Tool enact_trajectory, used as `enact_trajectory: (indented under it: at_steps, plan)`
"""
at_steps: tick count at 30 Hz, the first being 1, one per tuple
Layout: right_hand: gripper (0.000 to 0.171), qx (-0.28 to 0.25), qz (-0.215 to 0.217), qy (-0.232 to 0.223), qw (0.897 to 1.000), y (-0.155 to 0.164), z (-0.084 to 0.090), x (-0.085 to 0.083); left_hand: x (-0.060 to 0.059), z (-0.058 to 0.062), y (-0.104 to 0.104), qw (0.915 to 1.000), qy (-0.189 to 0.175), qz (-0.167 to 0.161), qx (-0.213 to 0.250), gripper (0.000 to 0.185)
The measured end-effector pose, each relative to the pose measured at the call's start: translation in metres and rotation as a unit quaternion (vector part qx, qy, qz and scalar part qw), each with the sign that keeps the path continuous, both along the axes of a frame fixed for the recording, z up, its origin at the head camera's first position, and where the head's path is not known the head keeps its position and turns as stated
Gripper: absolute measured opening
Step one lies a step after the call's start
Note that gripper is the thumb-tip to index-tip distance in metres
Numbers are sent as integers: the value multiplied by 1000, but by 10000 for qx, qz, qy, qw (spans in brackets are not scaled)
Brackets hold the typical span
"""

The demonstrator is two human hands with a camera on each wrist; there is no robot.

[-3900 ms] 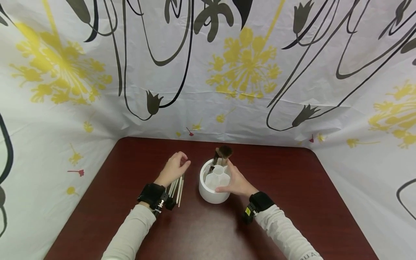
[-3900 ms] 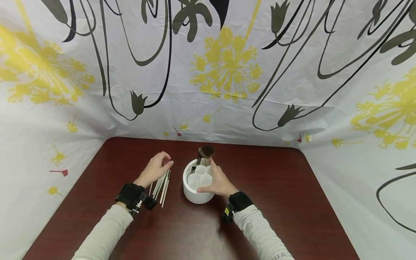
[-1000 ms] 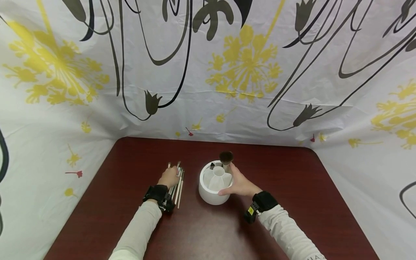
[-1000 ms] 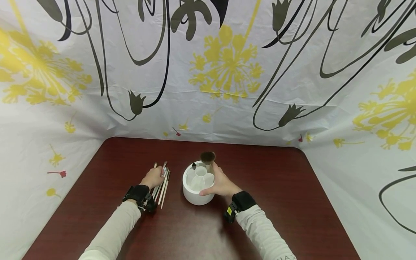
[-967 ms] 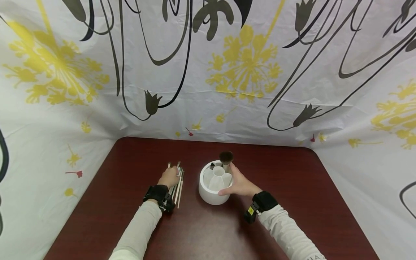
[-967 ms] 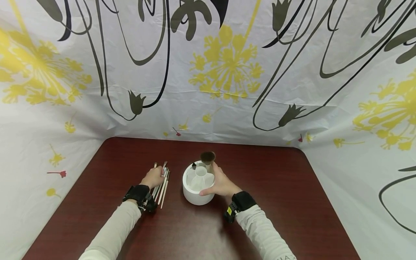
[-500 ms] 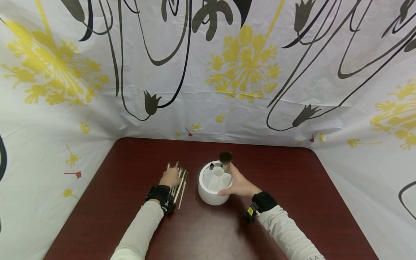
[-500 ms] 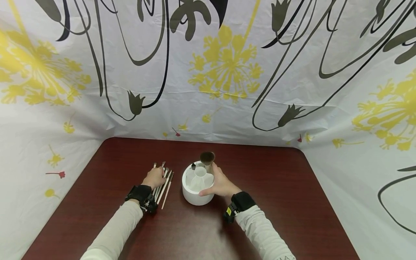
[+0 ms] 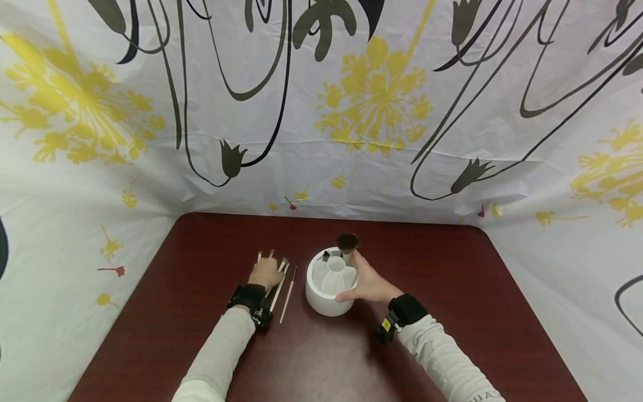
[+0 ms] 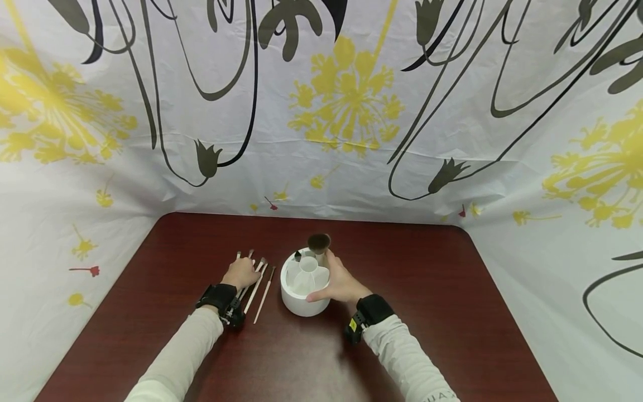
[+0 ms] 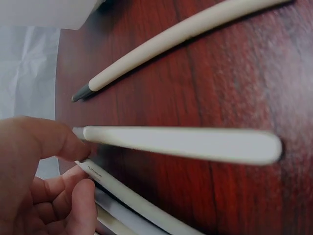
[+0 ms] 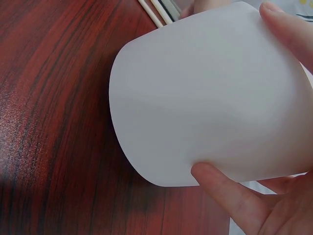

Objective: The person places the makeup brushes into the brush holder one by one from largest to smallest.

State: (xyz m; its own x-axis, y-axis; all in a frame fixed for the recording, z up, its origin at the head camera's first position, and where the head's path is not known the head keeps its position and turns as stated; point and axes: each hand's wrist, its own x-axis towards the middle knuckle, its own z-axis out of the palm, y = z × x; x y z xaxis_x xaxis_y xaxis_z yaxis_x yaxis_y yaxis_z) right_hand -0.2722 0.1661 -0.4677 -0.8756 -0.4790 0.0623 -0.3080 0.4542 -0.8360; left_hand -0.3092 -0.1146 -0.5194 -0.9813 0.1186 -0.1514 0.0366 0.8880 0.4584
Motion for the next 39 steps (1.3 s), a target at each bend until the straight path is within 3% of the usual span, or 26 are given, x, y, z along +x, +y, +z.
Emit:
enact_trajectory:
  at_steps: [11,20,26,34,39]
  plan:
    - [113,7,53,7,10000,0,0,0,1,7,0,9993,353,96,121,40]
    - [114,160,-57,-35,9998,0,1,1,3,19,-3,9973,624,-121,358,46]
    - [113,125,-48,-46,9999,1,1,1,8,33,-1,9965,510,4,664,41]
    - [114,153,-83,-109,9998,0,0,1,12,44,0,9935,849,-89,747,30]
    - [113,132,-17,-71,9999,-1,1,2,14,52,0,9919,878,38,919,22]
